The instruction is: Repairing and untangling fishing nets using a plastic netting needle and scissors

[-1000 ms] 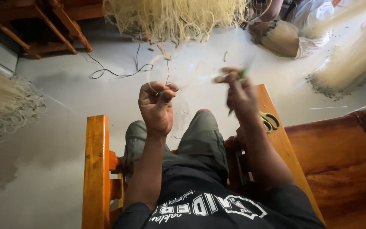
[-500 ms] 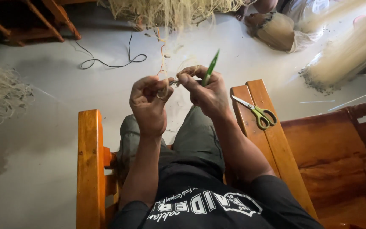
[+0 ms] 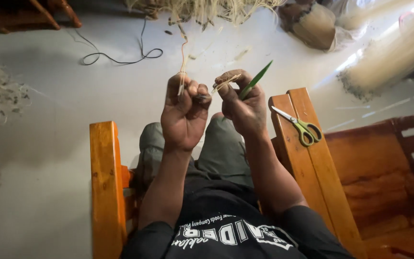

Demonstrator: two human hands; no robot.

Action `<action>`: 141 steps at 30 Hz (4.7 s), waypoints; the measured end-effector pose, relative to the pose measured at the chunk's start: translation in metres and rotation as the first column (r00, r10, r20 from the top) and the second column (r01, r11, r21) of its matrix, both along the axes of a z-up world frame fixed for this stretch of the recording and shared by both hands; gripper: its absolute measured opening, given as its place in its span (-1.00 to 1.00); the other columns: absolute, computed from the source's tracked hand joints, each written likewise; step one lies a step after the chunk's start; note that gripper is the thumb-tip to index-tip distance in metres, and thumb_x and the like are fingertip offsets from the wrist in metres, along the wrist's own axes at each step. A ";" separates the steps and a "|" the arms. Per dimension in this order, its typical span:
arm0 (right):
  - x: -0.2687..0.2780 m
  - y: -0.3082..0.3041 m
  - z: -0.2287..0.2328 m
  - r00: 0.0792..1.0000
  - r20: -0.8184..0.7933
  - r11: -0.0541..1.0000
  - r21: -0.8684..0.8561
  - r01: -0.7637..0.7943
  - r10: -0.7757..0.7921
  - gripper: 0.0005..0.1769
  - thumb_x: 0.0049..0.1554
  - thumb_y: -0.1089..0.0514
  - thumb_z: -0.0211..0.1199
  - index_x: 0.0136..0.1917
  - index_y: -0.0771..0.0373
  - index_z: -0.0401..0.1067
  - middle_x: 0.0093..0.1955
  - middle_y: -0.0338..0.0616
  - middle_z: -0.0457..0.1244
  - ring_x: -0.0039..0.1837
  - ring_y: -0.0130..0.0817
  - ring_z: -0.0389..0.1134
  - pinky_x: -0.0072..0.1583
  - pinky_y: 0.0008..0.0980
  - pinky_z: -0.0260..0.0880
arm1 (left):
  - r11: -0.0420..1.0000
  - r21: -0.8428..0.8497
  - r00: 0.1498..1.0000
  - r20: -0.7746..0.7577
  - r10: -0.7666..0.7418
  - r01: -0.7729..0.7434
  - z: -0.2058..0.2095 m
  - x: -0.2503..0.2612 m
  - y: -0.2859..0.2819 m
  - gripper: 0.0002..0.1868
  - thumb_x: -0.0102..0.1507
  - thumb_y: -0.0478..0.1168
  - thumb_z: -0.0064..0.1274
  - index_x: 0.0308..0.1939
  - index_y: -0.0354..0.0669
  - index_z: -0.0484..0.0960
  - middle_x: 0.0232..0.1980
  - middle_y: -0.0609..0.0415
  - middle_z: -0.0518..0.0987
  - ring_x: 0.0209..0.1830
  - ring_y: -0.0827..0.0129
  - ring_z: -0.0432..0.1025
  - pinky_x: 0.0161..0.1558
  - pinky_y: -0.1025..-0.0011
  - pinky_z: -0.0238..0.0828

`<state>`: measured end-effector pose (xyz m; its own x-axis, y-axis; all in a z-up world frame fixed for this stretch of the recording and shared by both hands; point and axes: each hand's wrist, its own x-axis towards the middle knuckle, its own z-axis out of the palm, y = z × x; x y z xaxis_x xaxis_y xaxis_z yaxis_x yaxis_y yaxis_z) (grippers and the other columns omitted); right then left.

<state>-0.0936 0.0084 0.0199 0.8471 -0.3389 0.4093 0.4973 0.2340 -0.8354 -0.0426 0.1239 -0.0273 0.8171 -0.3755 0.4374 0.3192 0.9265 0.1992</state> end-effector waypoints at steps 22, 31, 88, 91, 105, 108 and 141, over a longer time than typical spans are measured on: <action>0.059 0.022 -0.058 0.973 -0.194 0.960 0.225 0.167 -0.124 -0.81 0.00 0.42 0.41 -0.10 0.51 0.48 -0.45 0.01 0.28 -0.56 -0.57 0.18 -0.50 -0.56 0.22 | 0.837 0.391 0.916 0.280 0.288 -0.382 0.007 0.057 0.004 -0.90 0.26 -0.51 0.04 -0.27 -0.31 0.46 -0.15 -0.19 0.50 -0.12 0.24 0.42 -0.06 0.38 0.36; 0.077 0.015 -0.067 0.991 -0.106 0.912 0.393 0.118 -0.083 -0.85 0.03 0.43 0.38 -0.14 0.44 0.43 -0.28 0.10 0.24 -0.53 -0.46 0.20 -0.51 -0.53 0.22 | 0.899 0.410 0.983 -0.029 0.182 -0.154 0.006 0.073 -0.006 -0.74 0.17 -0.55 0.09 -0.15 -0.26 0.42 -0.20 -0.19 0.53 -0.14 0.25 0.47 -0.10 0.43 0.37; 0.062 -0.106 -0.026 0.701 -0.177 0.670 0.206 0.713 -0.691 -0.76 0.33 0.05 0.10 0.14 0.25 0.39 -0.42 0.07 0.21 -0.59 -0.41 0.07 -0.53 -0.60 -0.01 | 0.311 0.739 0.790 0.609 0.070 -0.597 0.047 0.101 0.069 -0.82 0.04 -0.41 0.40 -0.30 -0.16 0.77 -0.29 0.02 0.66 -0.29 0.35 0.60 -0.17 0.47 0.56; 0.073 -0.112 -0.042 0.750 -0.193 0.734 0.157 0.661 -0.633 -0.71 0.33 -0.03 0.08 0.14 0.21 0.39 -0.43 0.05 0.20 -0.61 -0.39 0.06 -0.57 -0.52 0.02 | 0.377 0.732 0.802 0.595 0.051 -0.567 0.040 0.097 0.070 -0.81 -0.01 -0.44 0.43 -0.38 -0.16 0.78 -0.32 0.01 0.67 -0.34 0.34 0.59 -0.19 0.46 0.53; 0.087 -0.092 -0.063 0.844 -0.287 0.854 0.132 0.502 -0.452 -0.57 0.28 -0.11 0.12 0.13 0.32 0.43 -0.41 0.05 0.25 -0.62 -0.47 0.08 -0.55 -0.56 0.06 | 0.601 0.587 0.811 0.552 0.194 -0.543 0.030 0.077 0.060 -0.94 0.15 -0.50 0.26 -0.34 -0.37 0.69 -0.31 -0.19 0.63 -0.36 0.25 0.55 -0.28 0.35 0.53; 0.066 -0.076 -0.084 0.901 -0.364 0.950 0.109 0.292 -0.235 -0.58 0.30 -0.07 0.09 0.03 0.39 0.43 -0.33 0.12 0.28 -0.53 -0.50 0.12 -0.48 -0.58 0.13 | 0.567 0.600 0.819 0.492 0.294 -0.564 0.008 0.075 0.055 -0.81 0.12 -0.50 0.29 -0.31 -0.48 0.55 -0.33 -0.25 0.63 -0.34 0.19 0.59 -0.26 0.35 0.55; 0.055 0.023 -0.041 0.998 -0.022 0.914 0.400 0.064 -0.060 -0.70 0.28 0.27 0.04 0.25 0.39 0.13 -0.14 0.20 0.25 -0.49 -0.49 0.07 -0.48 -0.54 0.14 | 0.689 0.555 0.881 0.361 0.306 -0.467 0.013 0.057 0.017 -0.81 0.41 -0.26 -0.15 -0.20 -0.36 0.38 -0.38 -0.12 0.42 -0.25 0.06 0.45 -0.10 0.35 0.40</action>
<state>-0.0388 0.0311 -0.0211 0.8219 -0.5251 0.2208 0.5149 0.5189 -0.6824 0.0140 0.1409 -0.0141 0.8606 -0.2959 0.4144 -0.1668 0.6052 0.7784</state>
